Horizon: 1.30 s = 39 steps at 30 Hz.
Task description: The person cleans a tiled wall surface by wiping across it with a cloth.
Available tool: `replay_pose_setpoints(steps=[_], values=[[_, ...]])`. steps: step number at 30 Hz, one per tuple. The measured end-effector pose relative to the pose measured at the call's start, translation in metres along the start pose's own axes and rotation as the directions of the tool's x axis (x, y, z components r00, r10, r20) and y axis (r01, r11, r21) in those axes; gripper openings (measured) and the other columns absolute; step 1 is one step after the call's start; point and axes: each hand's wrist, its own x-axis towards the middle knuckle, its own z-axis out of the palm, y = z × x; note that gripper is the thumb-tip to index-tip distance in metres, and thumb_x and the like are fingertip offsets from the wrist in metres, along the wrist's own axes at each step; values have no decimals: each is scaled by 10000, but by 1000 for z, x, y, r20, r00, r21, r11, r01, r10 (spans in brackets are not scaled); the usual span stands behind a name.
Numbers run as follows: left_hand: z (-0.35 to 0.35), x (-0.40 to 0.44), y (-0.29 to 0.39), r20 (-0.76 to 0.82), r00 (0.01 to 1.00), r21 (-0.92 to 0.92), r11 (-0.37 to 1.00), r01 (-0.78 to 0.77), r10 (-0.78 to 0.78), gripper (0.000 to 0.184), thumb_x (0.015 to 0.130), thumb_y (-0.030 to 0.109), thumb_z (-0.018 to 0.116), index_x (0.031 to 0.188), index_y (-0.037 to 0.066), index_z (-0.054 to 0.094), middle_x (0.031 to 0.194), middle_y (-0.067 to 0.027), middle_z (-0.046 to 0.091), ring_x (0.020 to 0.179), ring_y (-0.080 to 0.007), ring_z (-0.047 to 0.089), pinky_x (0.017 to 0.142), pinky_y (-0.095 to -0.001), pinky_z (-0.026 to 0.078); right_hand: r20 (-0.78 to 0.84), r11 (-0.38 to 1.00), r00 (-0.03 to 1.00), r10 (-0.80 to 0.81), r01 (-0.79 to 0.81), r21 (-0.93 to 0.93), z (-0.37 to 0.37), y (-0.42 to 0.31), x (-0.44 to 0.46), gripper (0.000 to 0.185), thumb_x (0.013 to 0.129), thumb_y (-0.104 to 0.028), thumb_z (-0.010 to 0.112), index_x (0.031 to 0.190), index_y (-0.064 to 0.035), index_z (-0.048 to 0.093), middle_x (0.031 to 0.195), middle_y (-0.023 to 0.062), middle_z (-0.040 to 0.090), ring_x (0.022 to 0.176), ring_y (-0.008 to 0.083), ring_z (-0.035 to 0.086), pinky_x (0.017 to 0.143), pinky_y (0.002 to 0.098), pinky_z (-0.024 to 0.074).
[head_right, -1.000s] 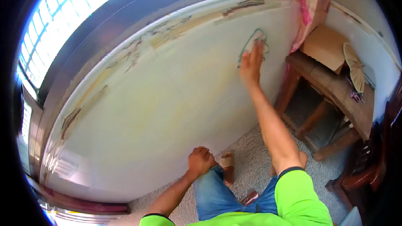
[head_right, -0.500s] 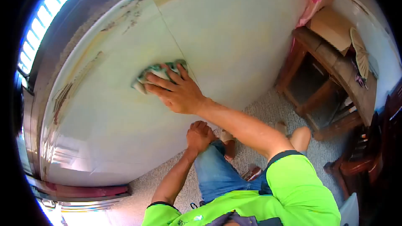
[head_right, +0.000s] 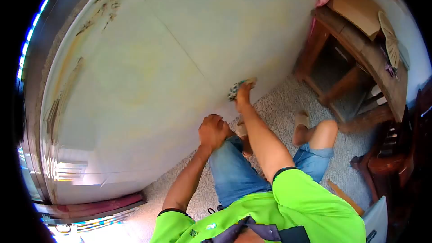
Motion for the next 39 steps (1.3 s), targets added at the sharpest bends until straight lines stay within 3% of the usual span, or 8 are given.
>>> replay_pose_setpoints(steps=[7,9,15,21,27,33,35,39], values=[[8,-9,-14,2,999,53,997,-48,48,290,854,267,617,1029,62,725,1140,-95,694,1095,-304,616,929,-417,518,291,628,953,-81,276,-728,26,20,-52,450,973,-404,475,1295,-99,549,1253,73,606,1146,269,568,1012,445,442],[3,-12,-15,-27,999,3,999,40,-40,284,857,277,620,1025,72,722,1132,-96,692,1088,-304,617,919,-424,517,30,880,942,333,-322,348,50,8,-38,118,933,-300,535,985,-223,608,960,0,615,810,155,549,698,351,469],[8,-12,-17,-69,998,21,1000,-3,5,226,859,236,624,978,75,730,1073,-101,701,1026,-311,638,891,-419,532,-42,894,965,-260,257,368,72,-112,-92,525,958,-190,433,1463,-61,373,1445,107,440,1247,244,459,1029,403,410],[8,-7,-11,-21,999,57,998,-25,26,240,867,249,617,984,73,732,1088,-120,700,1043,-319,631,903,-432,526,84,114,125,-989,986,-119,123,-200,-159,574,942,-31,480,1504,-33,362,1620,222,220,1521,374,178,1210,444,236],[41,-6,-47,-2,958,229,932,-280,288,367,874,336,619,1123,78,696,1157,-159,677,1110,-335,613,936,-452,508,785,-325,-247,-568,944,61,107,-114,-229,558,835,113,495,1360,-69,531,1553,109,403,1449,387,334,1185,507,307],[19,-21,-19,-35,989,69,988,-138,141,416,882,365,606,1172,75,675,1226,-162,650,1157,-359,582,954,-457,503,702,-60,202,-683,942,-330,-48,-6,-70,526,833,56,521,1342,-72,553,1470,166,489,1372,357,450,1134,447,403],[24,-25,-28,-66,974,120,971,-209,218,383,883,345,603,1137,71,690,1199,-146,666,1154,-365,579,961,-455,503,239,496,940,-245,333,-802,-145,15,1,292,939,-103,528,1189,-2,642,1229,171,631,1098,282,622,888,426,517],[10,-21,-11,-93,986,62,989,-133,138,322,894,303,595,1072,60,709,1180,-139,673,1156,-358,574,963,-451,501,-84,775,993,-78,7,-632,-216,-40,-13,261,993,-159,519,1095,2,696,918,71,684,841,194,629,718,379,506]])
